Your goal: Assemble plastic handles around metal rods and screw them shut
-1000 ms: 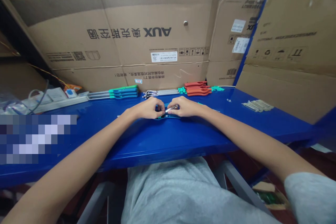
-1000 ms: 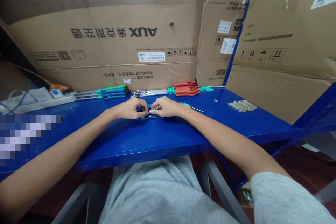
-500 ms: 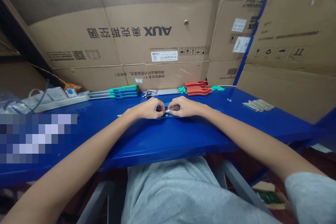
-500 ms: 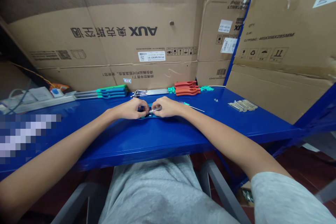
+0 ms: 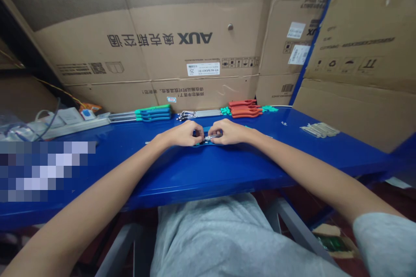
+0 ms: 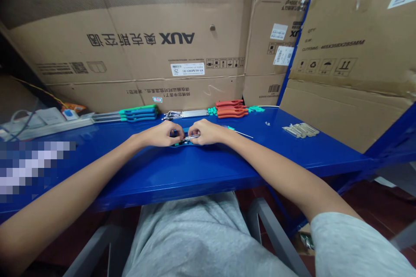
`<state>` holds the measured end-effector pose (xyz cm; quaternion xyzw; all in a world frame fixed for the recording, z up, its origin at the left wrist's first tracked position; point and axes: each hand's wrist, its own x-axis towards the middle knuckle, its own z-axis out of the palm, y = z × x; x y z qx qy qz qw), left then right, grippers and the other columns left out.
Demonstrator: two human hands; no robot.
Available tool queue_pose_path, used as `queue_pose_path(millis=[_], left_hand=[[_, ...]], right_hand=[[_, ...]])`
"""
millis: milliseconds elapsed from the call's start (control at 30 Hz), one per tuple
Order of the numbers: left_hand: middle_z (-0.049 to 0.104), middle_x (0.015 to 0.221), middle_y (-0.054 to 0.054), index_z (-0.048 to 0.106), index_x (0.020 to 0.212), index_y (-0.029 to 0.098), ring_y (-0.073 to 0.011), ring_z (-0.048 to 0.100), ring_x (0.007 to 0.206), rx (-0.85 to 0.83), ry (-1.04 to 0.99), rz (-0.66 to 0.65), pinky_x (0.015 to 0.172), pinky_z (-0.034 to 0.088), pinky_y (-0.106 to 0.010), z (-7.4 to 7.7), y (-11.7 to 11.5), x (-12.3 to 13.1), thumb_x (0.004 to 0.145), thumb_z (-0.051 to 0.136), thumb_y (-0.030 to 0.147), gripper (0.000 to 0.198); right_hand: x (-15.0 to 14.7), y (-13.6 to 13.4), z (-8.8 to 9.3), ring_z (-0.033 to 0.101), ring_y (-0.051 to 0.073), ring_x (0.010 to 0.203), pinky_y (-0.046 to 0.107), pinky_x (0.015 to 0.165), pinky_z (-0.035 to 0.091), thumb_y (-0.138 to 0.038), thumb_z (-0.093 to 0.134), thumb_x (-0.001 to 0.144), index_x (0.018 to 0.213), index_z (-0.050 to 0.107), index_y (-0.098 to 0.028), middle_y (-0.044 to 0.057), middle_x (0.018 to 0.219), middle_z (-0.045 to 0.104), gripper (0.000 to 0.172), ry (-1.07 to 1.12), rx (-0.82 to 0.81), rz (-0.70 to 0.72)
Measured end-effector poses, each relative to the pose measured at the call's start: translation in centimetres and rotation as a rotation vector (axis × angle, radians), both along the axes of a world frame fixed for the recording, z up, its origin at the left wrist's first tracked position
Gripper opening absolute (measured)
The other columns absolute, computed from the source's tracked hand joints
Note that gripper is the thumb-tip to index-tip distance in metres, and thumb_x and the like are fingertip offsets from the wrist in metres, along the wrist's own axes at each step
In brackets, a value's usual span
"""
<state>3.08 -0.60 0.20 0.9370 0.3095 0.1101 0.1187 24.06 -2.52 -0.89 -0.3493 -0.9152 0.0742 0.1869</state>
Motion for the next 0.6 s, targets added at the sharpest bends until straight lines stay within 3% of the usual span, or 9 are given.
queue_pose_path(millis=[167,333,600], left_hand=[[0.069,0.074,-0.001,0.068,0.076,0.014,-0.0131,0.058,0.065,-0.008,-0.023,-0.025,0.062,0.043,-0.022,0.24,-0.26,-0.03,0.071,0.058,0.025,0.016],[0.069,0.077,-0.002,0.07,0.083,0.015,-0.0152,0.059,0.066,0.022,0.029,0.015,0.061,0.043,-0.024,0.45,-0.57,0.09,0.066,0.07,0.047,0.036],[0.07,0.078,-0.003,0.07,0.082,0.015,-0.0155,0.061,0.069,0.029,0.03,0.013,0.063,0.043,-0.024,0.35,-0.45,0.09,0.069,0.069,0.046,0.033]], right_hand=[[-0.01,-0.03,0.11,0.053,0.011,0.066,0.021,0.062,0.039,-0.021,0.062,0.076,0.091,0.073,-0.012,0.004,0.074,0.063,0.021,-0.044,-0.028,0.002],[0.01,-0.05,0.23,0.054,0.011,0.067,0.022,0.063,0.04,-0.022,0.061,0.077,0.093,0.073,-0.011,0.005,0.076,0.064,0.022,-0.072,-0.031,0.019],[0.01,-0.49,0.5,0.056,0.012,0.068,0.021,0.064,0.042,-0.021,0.061,0.078,0.093,0.073,-0.013,0.006,0.079,0.067,0.022,-0.086,-0.077,0.009]])
